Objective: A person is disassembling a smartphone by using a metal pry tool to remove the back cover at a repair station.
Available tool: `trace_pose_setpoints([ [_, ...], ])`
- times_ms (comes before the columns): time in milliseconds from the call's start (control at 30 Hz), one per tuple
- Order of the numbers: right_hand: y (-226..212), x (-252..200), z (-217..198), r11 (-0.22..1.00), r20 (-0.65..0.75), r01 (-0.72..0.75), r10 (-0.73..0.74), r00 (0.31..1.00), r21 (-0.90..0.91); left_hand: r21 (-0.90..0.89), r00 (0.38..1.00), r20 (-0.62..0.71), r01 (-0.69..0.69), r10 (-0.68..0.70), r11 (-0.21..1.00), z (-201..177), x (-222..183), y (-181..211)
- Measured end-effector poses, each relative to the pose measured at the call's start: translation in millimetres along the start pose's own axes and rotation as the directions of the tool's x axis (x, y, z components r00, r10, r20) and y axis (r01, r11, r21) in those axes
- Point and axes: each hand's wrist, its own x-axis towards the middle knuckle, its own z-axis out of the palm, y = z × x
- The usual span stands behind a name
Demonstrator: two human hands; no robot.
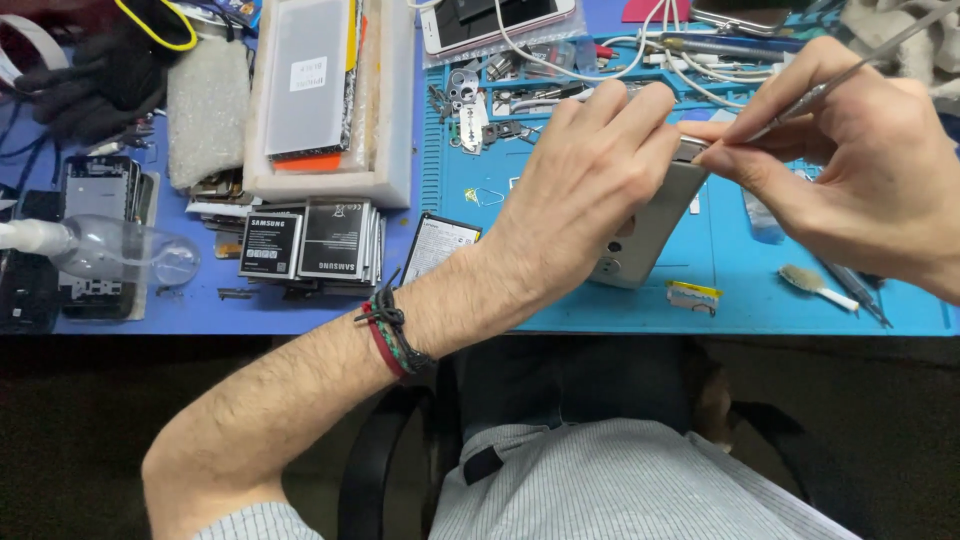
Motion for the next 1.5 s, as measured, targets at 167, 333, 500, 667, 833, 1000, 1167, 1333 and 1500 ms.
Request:
trace_pose_setpoints([
  [167,2,-3,2,0.996,-0.013,-0.007,0.008,1.000,0.087,0.171,0.997,-0.078,0.037,-0.024,0.985,-1,-2,7],
  [333,-2,-6,4,0.994,-0.020,-0.020,0.022,1.000,0.112,0.276,0.992,-0.125,0.048,-0.014,0.960,-1,-3,8],
  [500,-4,-7,3,0.991,-0.031,-0.040,0.044,0.999,0.128,0.186,0.986,-0.165,0.002,0.029,0.983,-3,-3,8],
  [667,-8,-9,-1,0.990,-0.003,-0.018,0.019,1.000,0.141,0.131,0.982,-0.183,-0.025,0.049,0.991,-7,-6,6],
  [833,-7,-8,1,0.973,-0.002,0.000,0.000,1.000,0.229,0.168,0.994,-0.113,0.026,-0.007,0.985,-6,-10,8],
  [1000,-23,-4,-7,0.991,0.069,-0.075,0.068,0.995,0.111,0.116,0.993,-0.116,-0.013,0.027,0.993,2,-10,1],
  [1167,-3,-8,-1,0.971,0.042,-0.187,0.183,0.982,0.151,0.165,0.988,-0.125,-0.069,0.090,0.984,9,-5,1],
  [1333,-13,-8,-4,0.973,0.016,-0.120,0.120,0.993,0.195,0.171,0.980,-0.175,-0.065,0.095,0.983,8,-2,5],
  [1500,-1,-6,-5,0.987,0.072,-0.082,0.072,0.995,0.139,0.160,0.983,-0.157,-0.074,0.099,0.984,14,-1,7],
])
